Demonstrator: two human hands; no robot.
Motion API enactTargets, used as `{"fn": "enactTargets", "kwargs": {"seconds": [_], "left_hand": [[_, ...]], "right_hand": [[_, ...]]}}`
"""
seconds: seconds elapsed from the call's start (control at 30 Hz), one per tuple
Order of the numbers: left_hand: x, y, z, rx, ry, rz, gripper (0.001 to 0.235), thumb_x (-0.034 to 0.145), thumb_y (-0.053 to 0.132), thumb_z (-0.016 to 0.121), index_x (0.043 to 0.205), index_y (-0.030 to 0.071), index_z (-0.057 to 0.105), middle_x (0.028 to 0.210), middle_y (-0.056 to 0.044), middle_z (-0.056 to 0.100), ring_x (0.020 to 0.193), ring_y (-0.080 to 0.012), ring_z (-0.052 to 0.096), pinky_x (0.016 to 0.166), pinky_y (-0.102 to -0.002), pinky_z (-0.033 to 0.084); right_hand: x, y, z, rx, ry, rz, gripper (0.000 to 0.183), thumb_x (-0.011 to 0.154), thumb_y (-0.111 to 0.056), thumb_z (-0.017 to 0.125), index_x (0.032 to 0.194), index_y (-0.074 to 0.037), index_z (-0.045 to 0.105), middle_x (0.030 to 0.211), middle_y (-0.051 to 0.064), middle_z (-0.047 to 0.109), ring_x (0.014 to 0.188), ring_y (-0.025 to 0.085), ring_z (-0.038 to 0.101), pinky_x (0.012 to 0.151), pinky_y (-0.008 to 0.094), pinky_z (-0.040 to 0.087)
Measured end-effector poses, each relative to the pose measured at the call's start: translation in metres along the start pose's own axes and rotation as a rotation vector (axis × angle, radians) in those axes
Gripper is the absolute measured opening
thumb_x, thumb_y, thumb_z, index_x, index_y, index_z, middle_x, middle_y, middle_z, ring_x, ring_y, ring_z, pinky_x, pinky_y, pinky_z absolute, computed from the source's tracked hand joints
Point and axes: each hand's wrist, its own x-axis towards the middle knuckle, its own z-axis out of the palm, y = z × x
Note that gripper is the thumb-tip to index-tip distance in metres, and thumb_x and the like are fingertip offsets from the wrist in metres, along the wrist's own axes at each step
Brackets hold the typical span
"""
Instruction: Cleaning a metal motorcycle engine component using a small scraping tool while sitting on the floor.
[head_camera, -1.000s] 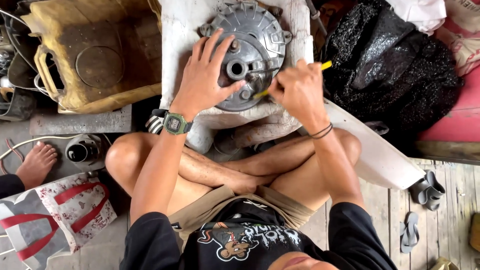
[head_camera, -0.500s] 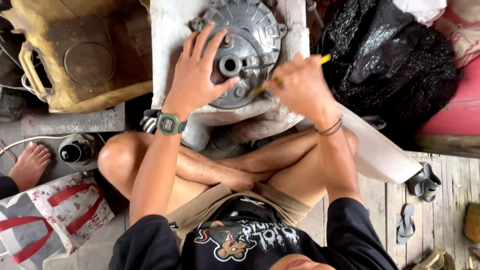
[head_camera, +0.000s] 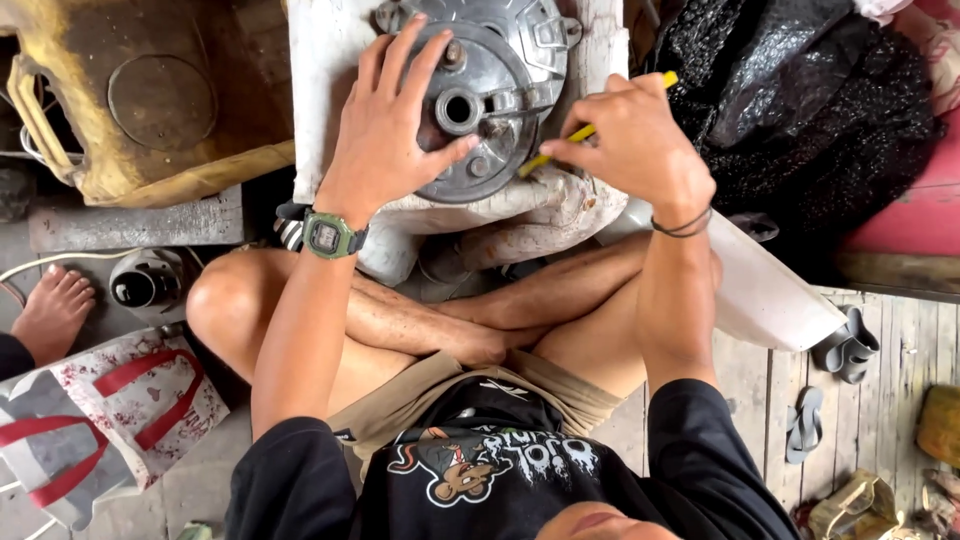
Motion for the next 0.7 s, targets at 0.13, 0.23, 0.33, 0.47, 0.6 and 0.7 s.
{"fn": "enactTargets", "kwargs": {"seconds": [0.13, 0.23, 0.33, 0.47, 0.6, 0.7], "left_hand": [[-0.001, 0.001, 0.001, 0.010, -0.037, -0.031, 0.087, 0.095, 0.059, 0.077, 0.159, 0.018, 0.035, 0.162, -0.010, 0.028, 0.143, -0.0398, 0.035, 0.110, -0.058, 0.048], [0.000, -0.001, 0.001, 0.002, -0.023, -0.023, 0.085, 0.097, 0.063, 0.073, 0.159, 0.017, 0.035, 0.163, -0.010, 0.027, 0.144, -0.0415, 0.034, 0.110, -0.058, 0.048], [-0.003, 0.000, 0.003, 0.002, -0.031, -0.033, 0.086, 0.096, 0.060, 0.076, 0.159, 0.019, 0.035, 0.163, -0.008, 0.026, 0.143, -0.0427, 0.035, 0.110, -0.056, 0.049], [0.001, -0.004, 0.004, 0.028, -0.025, -0.025, 0.087, 0.097, 0.064, 0.073, 0.159, 0.018, 0.034, 0.164, -0.009, 0.025, 0.143, -0.0445, 0.036, 0.110, -0.058, 0.049], [-0.001, 0.000, 0.001, 0.016, 0.000, -0.012, 0.086, 0.096, 0.060, 0.077, 0.159, 0.017, 0.036, 0.163, -0.009, 0.027, 0.142, -0.0405, 0.037, 0.110, -0.054, 0.050], [-0.003, -0.002, 0.005, 0.026, -0.035, -0.033, 0.088, 0.096, 0.063, 0.074, 0.160, 0.019, 0.033, 0.164, -0.009, 0.026, 0.143, -0.0440, 0.036, 0.110, -0.059, 0.048]], "right_hand": [[-0.003, 0.004, -0.006, -0.047, 0.211, -0.058, 0.029, 0.096, -0.035, 0.086, 0.083, -0.011, 0.077, 0.066, 0.000, 0.063, 0.076, 0.019, 0.049, 0.090, 0.034, 0.031], [0.005, 0.001, 0.004, 0.001, 0.239, -0.064, 0.027, 0.094, -0.031, 0.086, 0.081, -0.009, 0.075, 0.069, 0.001, 0.064, 0.077, 0.021, 0.052, 0.088, 0.035, 0.031], [-0.003, -0.005, 0.012, 0.070, 0.280, -0.003, 0.027, 0.093, -0.029, 0.086, 0.081, -0.008, 0.074, 0.065, 0.002, 0.061, 0.076, 0.021, 0.050, 0.088, 0.035, 0.032], [-0.004, -0.021, 0.011, -0.067, 0.231, -0.013, 0.027, 0.095, -0.037, 0.083, 0.082, -0.014, 0.076, 0.058, -0.004, 0.055, 0.068, 0.015, 0.045, 0.087, 0.035, 0.030], [0.000, -0.009, 0.007, -0.033, 0.340, 0.030, 0.027, 0.095, -0.028, 0.088, 0.082, -0.011, 0.072, 0.061, -0.002, 0.059, 0.073, 0.019, 0.046, 0.089, 0.036, 0.029], [-0.003, -0.021, 0.014, -0.221, 0.254, -0.045, 0.027, 0.096, -0.042, 0.085, 0.083, -0.019, 0.077, 0.051, -0.008, 0.049, 0.061, 0.011, 0.043, 0.086, 0.035, 0.035]]}}
